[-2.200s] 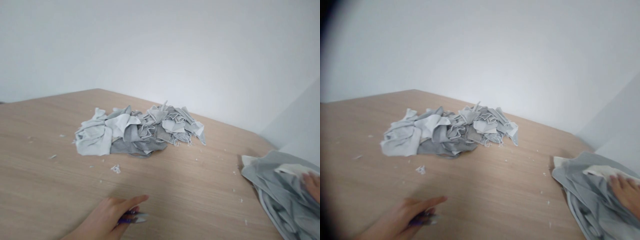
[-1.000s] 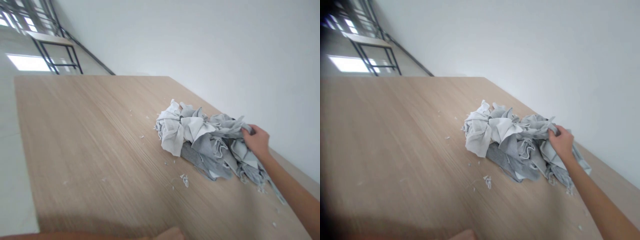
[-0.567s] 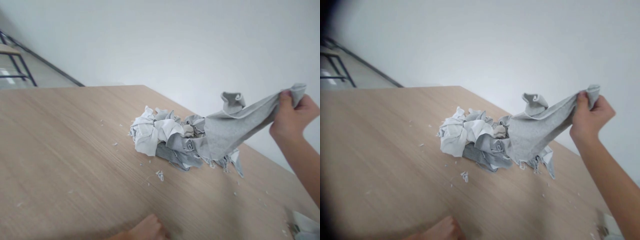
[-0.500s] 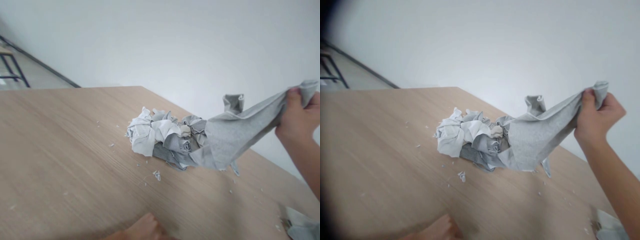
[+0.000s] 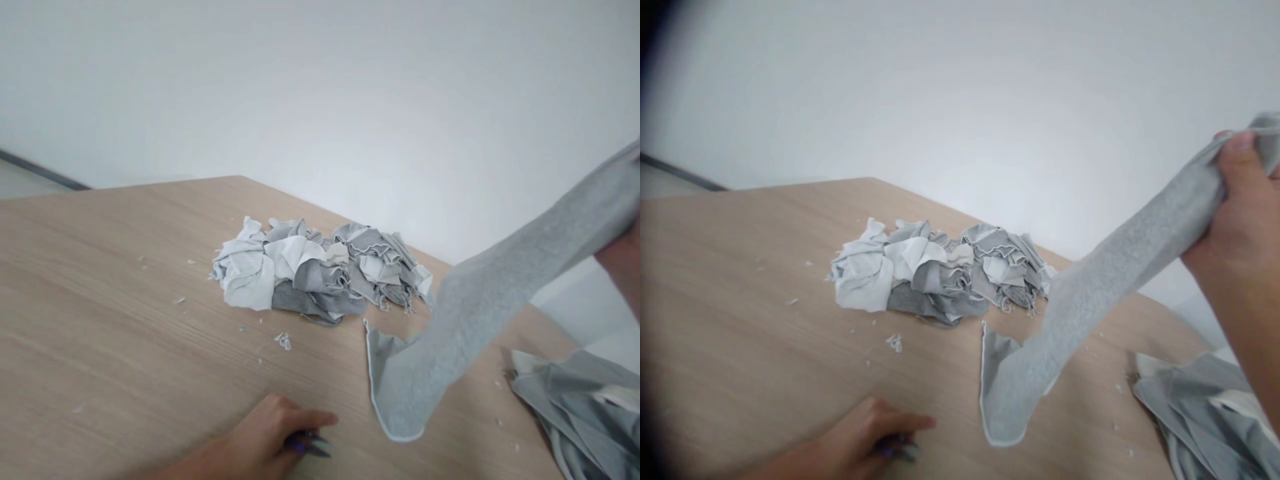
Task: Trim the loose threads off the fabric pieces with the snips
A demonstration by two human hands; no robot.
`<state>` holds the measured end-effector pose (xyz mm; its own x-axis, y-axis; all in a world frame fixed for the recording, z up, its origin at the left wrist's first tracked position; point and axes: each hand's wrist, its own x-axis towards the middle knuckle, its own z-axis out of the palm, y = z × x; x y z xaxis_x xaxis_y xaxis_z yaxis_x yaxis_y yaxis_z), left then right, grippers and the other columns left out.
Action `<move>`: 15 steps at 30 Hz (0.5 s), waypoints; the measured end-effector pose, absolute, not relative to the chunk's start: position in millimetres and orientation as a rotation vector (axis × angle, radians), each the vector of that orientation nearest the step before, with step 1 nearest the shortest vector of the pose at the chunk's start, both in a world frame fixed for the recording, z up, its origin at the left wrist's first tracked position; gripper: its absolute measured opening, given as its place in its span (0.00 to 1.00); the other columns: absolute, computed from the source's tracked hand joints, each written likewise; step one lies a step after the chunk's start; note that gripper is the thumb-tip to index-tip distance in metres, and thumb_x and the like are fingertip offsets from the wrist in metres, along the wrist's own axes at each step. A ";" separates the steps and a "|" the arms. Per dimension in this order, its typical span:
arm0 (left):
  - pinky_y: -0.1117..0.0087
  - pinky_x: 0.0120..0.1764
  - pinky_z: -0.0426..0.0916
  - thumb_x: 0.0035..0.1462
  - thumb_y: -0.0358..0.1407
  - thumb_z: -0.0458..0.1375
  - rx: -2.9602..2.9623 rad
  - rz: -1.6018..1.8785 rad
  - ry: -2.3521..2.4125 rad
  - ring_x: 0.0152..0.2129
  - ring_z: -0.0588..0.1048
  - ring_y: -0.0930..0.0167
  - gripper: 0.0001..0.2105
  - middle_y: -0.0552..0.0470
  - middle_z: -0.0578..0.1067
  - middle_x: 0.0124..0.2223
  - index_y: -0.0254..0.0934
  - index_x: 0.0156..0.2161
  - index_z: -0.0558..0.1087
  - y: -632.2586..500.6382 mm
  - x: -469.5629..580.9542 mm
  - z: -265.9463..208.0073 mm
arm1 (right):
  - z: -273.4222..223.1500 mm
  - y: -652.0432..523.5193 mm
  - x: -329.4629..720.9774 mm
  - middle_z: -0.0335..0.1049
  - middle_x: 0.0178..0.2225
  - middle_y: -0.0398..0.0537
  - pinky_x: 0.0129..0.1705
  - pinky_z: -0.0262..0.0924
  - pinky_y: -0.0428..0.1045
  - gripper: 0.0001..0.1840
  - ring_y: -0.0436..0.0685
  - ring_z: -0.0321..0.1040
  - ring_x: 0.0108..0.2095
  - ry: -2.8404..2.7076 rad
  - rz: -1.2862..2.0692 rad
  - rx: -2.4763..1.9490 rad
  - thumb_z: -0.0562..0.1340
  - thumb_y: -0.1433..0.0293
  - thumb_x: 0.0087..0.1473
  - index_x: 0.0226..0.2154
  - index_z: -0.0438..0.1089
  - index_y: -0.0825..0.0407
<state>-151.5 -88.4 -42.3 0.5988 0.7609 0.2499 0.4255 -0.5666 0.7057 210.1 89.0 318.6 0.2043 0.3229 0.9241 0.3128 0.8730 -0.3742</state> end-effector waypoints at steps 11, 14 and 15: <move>0.75 0.22 0.44 0.54 0.51 0.66 1.335 1.005 0.594 0.17 0.45 0.78 0.46 0.68 0.49 0.21 0.33 0.70 0.52 17.5 -86.9 56.6 | 284.4 10.1 171.5 0.66 0.26 0.38 0.36 0.68 0.47 0.12 0.46 0.67 0.25 -1.174 0.683 -0.719 0.60 0.71 0.66 0.30 0.72 0.50; 0.75 0.22 0.45 0.47 0.54 0.69 1.336 0.848 0.403 0.16 0.46 0.79 0.49 0.68 0.49 0.21 0.35 0.69 0.57 43.9 -46.2 80.2 | 274.8 -14.4 162.7 0.62 0.22 0.36 0.29 0.67 0.45 0.10 0.47 0.64 0.20 -1.216 0.869 -0.723 0.70 0.62 0.57 0.29 0.71 0.47; 0.75 0.22 0.46 0.44 0.53 0.71 1.343 0.788 0.352 0.16 0.48 0.79 0.48 0.67 0.51 0.21 0.35 0.67 0.61 48.5 -30.9 84.7 | 272.2 -22.5 161.5 0.61 0.21 0.34 0.26 0.67 0.45 0.13 0.48 0.63 0.19 -1.252 0.918 -0.734 0.73 0.59 0.51 0.30 0.71 0.46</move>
